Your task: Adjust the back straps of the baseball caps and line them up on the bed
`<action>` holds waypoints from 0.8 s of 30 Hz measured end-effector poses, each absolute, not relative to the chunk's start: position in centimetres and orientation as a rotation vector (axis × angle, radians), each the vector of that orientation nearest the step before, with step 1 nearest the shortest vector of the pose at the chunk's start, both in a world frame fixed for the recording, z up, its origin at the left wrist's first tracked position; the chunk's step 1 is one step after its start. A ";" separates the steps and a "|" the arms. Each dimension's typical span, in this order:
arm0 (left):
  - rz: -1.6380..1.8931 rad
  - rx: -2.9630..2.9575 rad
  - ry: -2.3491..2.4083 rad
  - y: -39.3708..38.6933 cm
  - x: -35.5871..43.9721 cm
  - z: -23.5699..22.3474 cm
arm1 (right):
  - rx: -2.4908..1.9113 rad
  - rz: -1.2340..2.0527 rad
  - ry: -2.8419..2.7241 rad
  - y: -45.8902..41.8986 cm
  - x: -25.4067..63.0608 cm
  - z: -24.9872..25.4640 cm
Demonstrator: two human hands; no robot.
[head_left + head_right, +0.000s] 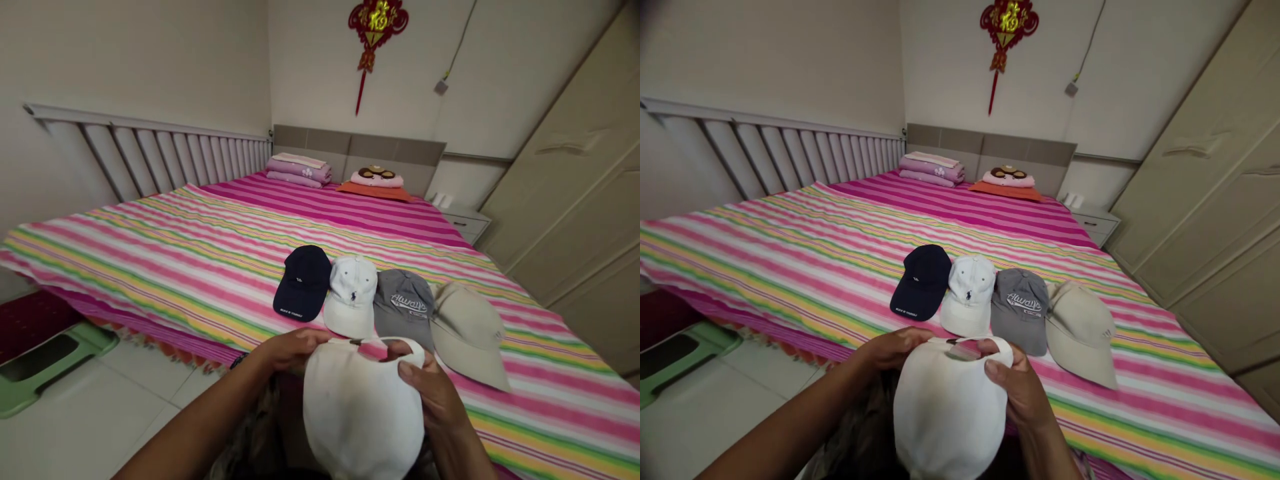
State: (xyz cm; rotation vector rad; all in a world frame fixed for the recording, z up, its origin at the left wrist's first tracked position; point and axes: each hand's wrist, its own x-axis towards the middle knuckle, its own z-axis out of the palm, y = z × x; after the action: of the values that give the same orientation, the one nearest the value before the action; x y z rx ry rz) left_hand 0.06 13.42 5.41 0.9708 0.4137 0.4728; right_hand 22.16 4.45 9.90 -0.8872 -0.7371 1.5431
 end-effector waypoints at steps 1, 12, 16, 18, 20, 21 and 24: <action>0.451 0.961 0.393 13.4 0.7 6.5 | -0.899 1.501 -0.822 4.4 22.2 10.0; 0.503 0.839 0.396 10.3 2.4 11.6 | -1.223 1.542 -1.280 4.2 24.6 10.6; 0.502 0.882 0.559 9.3 3.5 11.1 | -1.082 1.558 -1.532 3.8 23.6 12.1; 0.503 0.877 0.602 9.0 4.1 11.0 | -1.020 1.542 -1.548 3.4 23.0 12.6; 0.531 0.845 0.621 8.7 4.4 11.1 | -1.043 1.483 -1.513 3.1 22.3 12.5; 0.547 0.830 0.621 8.5 4.4 11.2 | -1.070 1.451 -1.485 3.0 22.1 12.4; 0.628 0.798 0.585 8.5 3.9 11.8 | -1.074 1.389 -1.286 3.0 22.0 12.2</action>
State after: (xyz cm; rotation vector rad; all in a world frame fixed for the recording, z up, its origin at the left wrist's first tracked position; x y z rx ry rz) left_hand 3.85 8.45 11.80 0.7981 0.5846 0.6278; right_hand 22.00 3.02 12.19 -1.0741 -1.2857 1.3894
